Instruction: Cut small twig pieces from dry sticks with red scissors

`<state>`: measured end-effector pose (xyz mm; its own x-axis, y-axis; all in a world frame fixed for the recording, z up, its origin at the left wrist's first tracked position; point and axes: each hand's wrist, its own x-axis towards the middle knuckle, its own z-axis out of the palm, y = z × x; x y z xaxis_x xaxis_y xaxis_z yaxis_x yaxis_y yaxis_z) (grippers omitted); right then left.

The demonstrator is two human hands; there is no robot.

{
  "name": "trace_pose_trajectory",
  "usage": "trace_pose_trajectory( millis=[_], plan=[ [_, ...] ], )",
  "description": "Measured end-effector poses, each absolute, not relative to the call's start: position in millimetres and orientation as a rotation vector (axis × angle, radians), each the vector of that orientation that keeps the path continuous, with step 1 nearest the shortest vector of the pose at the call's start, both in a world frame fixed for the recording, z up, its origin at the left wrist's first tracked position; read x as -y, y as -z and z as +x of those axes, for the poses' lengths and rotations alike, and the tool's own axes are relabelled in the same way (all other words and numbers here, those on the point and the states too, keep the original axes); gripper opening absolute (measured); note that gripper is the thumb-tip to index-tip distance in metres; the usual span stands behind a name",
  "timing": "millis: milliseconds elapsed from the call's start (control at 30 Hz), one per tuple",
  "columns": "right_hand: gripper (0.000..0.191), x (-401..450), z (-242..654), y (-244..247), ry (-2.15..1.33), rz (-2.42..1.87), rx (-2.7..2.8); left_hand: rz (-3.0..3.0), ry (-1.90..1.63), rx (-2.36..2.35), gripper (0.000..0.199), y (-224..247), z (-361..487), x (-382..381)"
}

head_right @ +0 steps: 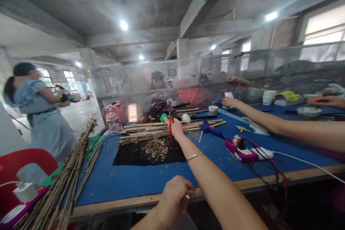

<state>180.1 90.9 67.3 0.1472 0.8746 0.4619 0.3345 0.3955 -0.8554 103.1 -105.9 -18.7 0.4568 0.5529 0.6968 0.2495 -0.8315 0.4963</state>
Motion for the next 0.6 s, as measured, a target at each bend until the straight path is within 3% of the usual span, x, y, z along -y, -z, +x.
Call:
trace_pose_trajectory(
  millis=[67, 200, 333, 600],
  plan=[
    [0.047, -88.4, 191.4, -73.9, -0.502, -1.168, 1.524, 2.327, -1.338, -0.759, 0.013, 14.8, 91.4, 102.3],
    [0.042, -79.3, 201.3, -76.9, -0.392, -1.148, 1.704, 1.598, -1.741, -1.159, 0.016, -23.7, 59.5, 63.4],
    [0.038, -65.4, 183.1, -55.5, -0.513, -1.076, 1.703, 1.213, -1.661, -1.022, 0.02, -52.4, 33.4, 1.1],
    [0.026, -49.0, 174.2, -11.5, -0.454, -1.076, 1.689, 1.264, -1.573, -0.991, 0.037, -20.4, 22.5, -21.6]
  ],
)
